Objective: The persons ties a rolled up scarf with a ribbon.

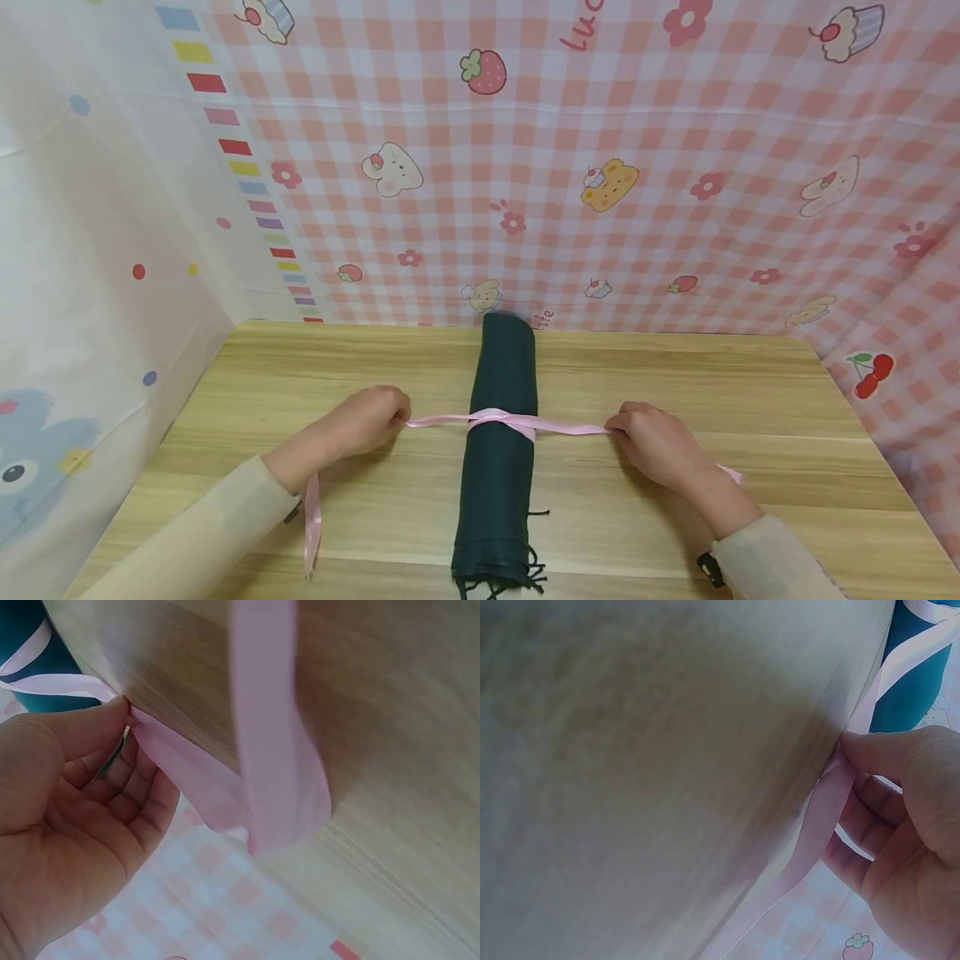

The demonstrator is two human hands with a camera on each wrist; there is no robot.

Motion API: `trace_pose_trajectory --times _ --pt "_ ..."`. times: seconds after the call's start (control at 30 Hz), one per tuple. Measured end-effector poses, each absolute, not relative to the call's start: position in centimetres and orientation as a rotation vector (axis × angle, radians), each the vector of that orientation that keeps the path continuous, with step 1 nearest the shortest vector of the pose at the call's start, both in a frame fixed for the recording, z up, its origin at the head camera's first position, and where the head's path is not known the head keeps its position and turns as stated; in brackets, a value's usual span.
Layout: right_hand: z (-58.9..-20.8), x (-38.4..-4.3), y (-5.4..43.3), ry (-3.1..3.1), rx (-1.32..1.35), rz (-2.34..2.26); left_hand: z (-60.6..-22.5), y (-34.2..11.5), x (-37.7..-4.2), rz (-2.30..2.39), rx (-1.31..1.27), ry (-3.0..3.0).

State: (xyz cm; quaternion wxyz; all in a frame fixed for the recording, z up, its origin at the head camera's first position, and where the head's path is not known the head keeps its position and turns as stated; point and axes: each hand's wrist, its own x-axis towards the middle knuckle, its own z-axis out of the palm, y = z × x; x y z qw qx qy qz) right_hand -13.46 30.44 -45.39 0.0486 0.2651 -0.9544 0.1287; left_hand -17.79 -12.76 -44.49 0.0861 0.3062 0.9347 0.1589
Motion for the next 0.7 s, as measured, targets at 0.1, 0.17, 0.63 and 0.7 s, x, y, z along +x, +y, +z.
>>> trace_pose_trajectory --times 0.1,0.17,0.63,0.7 --pt "-45.4 -13.5 30.4 -2.906 0.811 0.397 -44.4 -12.9 -17.8 0.491 0.896 2.767" --pt "-45.4 -13.5 30.4 -2.898 0.813 0.405 -44.2 -12.9 -17.7 0.513 0.892 2.768" --pt "-44.6 -13.6 31.2 -2.798 0.755 0.482 -43.0 -13.4 -17.6 0.702 0.985 2.884" --pt "-44.5 -13.6 31.4 -2.798 0.747 0.494 -42.9 -13.5 -17.5 0.715 0.984 2.913"
